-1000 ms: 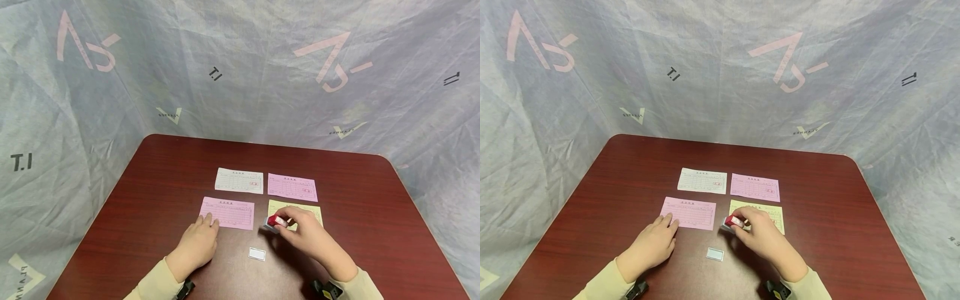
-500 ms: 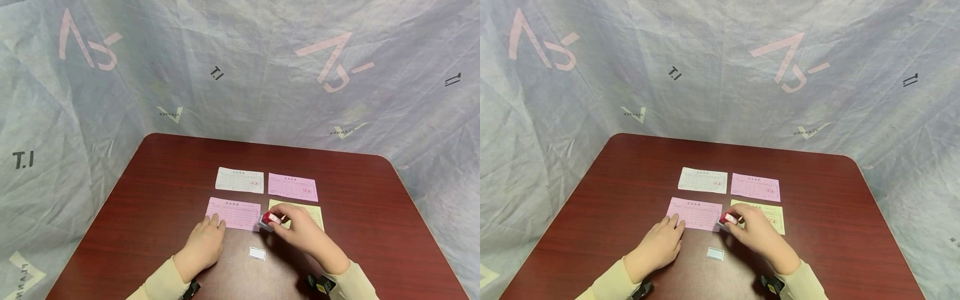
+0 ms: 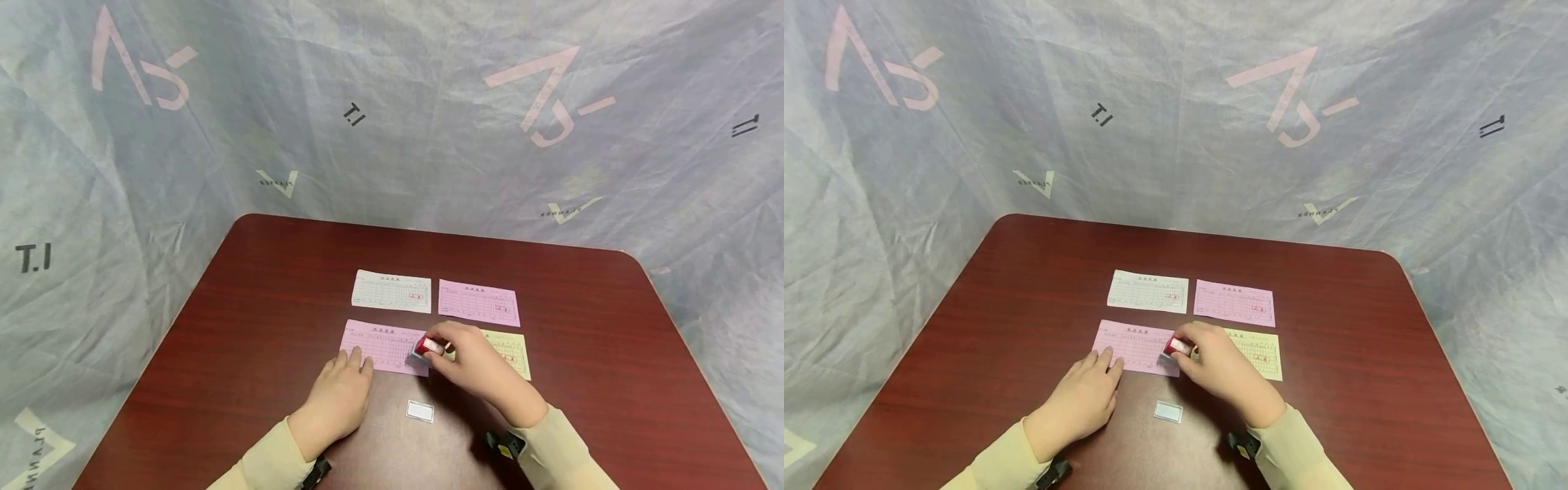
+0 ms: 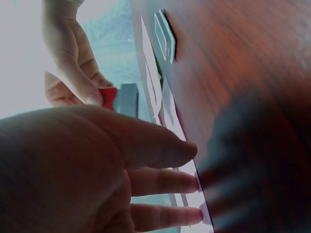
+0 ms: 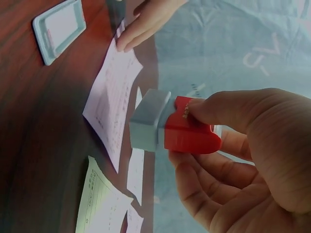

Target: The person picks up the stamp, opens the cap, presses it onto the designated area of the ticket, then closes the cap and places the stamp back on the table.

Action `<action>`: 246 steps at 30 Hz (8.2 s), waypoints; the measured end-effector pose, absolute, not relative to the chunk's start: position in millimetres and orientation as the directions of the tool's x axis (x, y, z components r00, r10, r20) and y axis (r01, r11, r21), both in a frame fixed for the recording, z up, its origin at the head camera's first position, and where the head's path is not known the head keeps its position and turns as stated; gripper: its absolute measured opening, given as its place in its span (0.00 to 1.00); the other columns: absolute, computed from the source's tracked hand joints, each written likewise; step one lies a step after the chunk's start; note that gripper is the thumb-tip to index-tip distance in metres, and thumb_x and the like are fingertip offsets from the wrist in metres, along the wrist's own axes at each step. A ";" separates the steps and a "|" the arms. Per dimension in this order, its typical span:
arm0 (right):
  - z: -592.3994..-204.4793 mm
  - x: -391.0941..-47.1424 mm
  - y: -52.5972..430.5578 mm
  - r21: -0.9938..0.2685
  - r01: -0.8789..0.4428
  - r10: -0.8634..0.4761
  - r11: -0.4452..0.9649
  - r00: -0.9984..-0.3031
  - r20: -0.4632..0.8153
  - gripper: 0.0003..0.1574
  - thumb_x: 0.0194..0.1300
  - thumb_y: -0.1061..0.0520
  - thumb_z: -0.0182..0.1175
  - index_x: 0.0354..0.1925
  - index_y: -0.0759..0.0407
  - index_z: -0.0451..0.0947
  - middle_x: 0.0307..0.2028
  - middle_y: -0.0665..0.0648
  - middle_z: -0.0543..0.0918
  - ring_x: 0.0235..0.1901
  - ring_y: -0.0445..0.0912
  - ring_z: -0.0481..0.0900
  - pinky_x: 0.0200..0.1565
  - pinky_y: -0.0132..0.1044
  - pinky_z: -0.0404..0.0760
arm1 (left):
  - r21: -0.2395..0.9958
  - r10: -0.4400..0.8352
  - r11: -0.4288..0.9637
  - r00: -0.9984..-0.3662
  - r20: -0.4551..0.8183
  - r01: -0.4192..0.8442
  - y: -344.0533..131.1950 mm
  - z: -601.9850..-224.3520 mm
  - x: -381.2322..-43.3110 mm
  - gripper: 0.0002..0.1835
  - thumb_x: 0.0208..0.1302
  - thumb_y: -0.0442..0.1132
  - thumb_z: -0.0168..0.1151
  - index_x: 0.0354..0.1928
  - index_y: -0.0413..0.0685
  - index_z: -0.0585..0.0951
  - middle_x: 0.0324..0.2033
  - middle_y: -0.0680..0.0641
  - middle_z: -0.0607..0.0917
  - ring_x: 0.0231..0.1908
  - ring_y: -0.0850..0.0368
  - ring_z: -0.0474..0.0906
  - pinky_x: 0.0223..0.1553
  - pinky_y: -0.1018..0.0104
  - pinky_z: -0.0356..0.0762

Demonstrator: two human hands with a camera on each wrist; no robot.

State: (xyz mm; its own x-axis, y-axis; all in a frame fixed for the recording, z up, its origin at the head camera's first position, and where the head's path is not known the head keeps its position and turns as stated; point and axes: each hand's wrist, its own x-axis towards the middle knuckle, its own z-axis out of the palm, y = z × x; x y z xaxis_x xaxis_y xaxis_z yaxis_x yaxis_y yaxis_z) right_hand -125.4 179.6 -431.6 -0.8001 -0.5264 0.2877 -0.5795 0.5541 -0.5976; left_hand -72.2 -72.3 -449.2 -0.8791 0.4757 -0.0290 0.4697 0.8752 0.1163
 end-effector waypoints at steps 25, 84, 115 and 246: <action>-448.6 -147.6 153.5 -0.507 -0.643 -0.609 0.574 -0.749 0.260 0.09 0.59 0.63 0.73 0.39 0.61 0.84 0.32 0.49 0.81 0.30 0.41 0.76 0.34 0.36 0.78 | 0.094 0.482 0.872 -0.876 -0.005 0.479 -73.7 -453.5 -73.7 0.23 0.63 0.39 0.64 0.58 0.33 0.80 0.57 0.29 0.77 0.56 0.32 0.73 0.56 0.42 0.70; -443.1 -145.4 143.0 -0.318 -0.733 -0.686 0.601 -0.677 0.265 0.10 0.55 0.68 0.74 0.27 0.61 0.81 0.23 0.52 0.76 0.23 0.44 0.75 0.27 0.36 0.77 | 0.110 0.490 0.868 -0.871 -0.043 0.484 -80.2 -443.4 -77.3 0.26 0.63 0.41 0.66 0.60 0.34 0.80 0.57 0.33 0.77 0.53 0.38 0.74 0.57 0.42 0.70; -447.9 -138.7 143.7 -0.408 -0.656 -0.588 0.635 -0.753 0.296 0.09 0.54 0.66 0.76 0.33 0.63 0.84 0.25 0.50 0.74 0.23 0.41 0.70 0.28 0.36 0.75 | 0.113 0.486 0.870 -0.873 -0.044 0.479 -78.1 -445.5 -77.2 0.24 0.66 0.41 0.63 0.59 0.33 0.80 0.55 0.33 0.77 0.51 0.38 0.74 0.54 0.45 0.72; -407.4 -92.1 240.3 -0.687 -0.467 -0.279 0.556 -0.884 0.376 0.17 0.55 0.66 0.76 0.43 0.56 0.88 0.34 0.41 0.83 0.30 0.40 0.79 0.32 0.30 0.79 | 0.099 0.757 0.648 -0.653 0.032 0.756 -21.6 -437.2 -70.9 0.13 0.57 0.50 0.76 0.30 0.52 0.83 0.30 0.54 0.76 0.34 0.57 0.74 0.33 0.64 0.72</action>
State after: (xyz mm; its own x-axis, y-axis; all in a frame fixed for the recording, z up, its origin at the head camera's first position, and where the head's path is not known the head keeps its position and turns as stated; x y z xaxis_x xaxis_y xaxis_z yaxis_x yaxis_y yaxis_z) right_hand -92.1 240.3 -407.4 -0.8839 -0.2789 0.3755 -0.4674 0.5564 -0.6870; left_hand -70.9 -21.6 -437.2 -0.6529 0.7568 0.0321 0.7555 0.6477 0.0985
